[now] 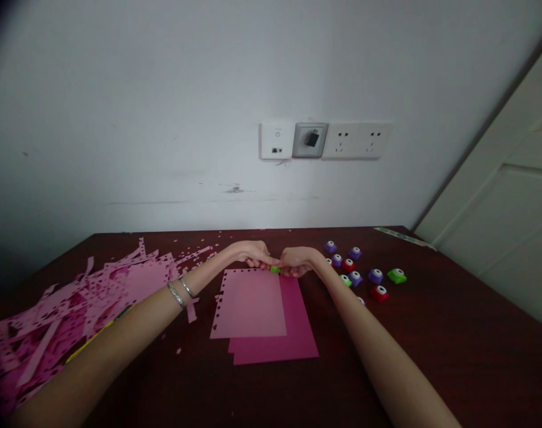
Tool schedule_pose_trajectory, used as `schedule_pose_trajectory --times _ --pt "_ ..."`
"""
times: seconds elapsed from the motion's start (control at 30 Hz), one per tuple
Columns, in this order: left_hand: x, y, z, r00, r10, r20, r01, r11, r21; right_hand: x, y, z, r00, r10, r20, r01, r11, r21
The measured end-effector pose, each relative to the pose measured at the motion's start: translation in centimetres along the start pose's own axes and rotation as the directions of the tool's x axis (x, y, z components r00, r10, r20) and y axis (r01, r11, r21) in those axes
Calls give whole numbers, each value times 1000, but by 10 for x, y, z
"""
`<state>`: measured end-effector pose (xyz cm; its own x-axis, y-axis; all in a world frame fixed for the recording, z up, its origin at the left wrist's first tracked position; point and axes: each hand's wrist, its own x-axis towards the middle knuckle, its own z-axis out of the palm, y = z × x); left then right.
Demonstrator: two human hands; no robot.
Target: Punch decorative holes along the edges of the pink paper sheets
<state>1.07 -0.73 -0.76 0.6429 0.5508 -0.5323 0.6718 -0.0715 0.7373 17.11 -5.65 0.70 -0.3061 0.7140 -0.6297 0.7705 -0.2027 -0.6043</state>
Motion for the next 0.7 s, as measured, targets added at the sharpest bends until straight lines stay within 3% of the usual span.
schedule_pose_trajectory --times 0.13,0.2,0.3,0.4,0.5,0.7 --pt "-10 -2 11 969 125 -212 -84 978 192 -5 7 2 999 -28 -34 31 997 77" --pt "-19 -3 23 902 224 -370 -84 931 356 -4 11 4 994 -31 -108 41 995 94" --pt "-37 -5 51 778 336 -530 17 833 553 -2 16 8 970 -73 -232 95 992 88" --pt "-58 -7 86 708 500 -500 86 641 763 -5 19 10 952 -121 -281 145 987 64" --pt "-70 -11 115 700 585 -410 104 484 869 -11 20 7 934 -177 -309 201 979 45" --pt "-69 -16 132 698 590 -405 108 473 874 -8 23 5 875 -414 -249 392 910 -135"
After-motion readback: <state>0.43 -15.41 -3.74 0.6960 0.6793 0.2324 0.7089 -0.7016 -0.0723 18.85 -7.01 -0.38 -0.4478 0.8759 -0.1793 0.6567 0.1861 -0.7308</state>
